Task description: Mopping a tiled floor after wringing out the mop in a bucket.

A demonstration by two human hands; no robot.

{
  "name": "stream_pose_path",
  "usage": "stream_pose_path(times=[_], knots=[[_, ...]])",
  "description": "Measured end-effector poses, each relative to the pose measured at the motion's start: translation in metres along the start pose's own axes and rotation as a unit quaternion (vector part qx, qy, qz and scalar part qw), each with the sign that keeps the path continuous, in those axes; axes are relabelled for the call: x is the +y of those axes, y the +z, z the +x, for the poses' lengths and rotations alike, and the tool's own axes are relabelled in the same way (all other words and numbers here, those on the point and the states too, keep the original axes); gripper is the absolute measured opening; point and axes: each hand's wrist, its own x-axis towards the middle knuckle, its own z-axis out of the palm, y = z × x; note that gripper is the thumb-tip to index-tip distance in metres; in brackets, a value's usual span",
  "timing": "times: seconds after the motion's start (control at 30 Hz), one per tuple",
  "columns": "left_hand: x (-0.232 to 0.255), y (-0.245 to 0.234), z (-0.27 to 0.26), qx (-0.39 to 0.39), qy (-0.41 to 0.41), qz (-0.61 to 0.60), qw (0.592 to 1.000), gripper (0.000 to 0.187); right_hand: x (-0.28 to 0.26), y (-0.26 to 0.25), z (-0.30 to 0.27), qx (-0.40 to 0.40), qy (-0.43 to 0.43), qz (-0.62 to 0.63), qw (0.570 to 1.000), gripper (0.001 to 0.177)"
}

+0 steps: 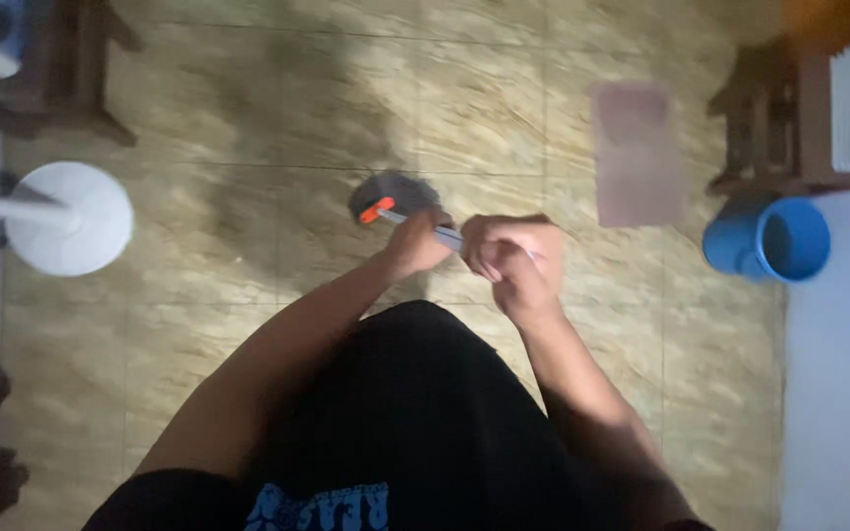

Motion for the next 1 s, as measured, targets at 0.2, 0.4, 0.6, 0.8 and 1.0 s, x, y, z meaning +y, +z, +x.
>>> stream_pose_path(times=[0.2, 0.4, 0.6, 0.8, 1.0], knots=[[-0.156, -0.095, -0.061, 0.161, -0.089, 0.061, 0.981, 0.021, 0.102, 0.101, 0.053, -0.133, 0.026, 0.06, 0.989, 0.028], [-0.329, -0.14, -0.146, 0.332, -0.068, 0.081, 0.937, 0.019, 0.192, 0.197, 0.078, -0.313, 0.098, -0.071, 0.942, 0.029], [-0.342, -0.183, -0.203, 0.254, -0.173, 0.113, 0.945, 0.013, 0.231, 0.239, 0.06, -0.375, 0.076, -0.097, 0.919, 0.025], [-0.299, -0.142, -0.158, 0.223, -0.141, 0.001, 0.965, 0.033, 0.17, 0.207, 0.064, -0.275, 0.082, -0.073, 0.955, 0.028], [-0.14, -0.116, -0.091, 0.086, -0.023, -0.057, 0.994, 0.019, 0.032, 0.167, 0.047, -0.093, 0.147, -0.123, 0.977, 0.029]])
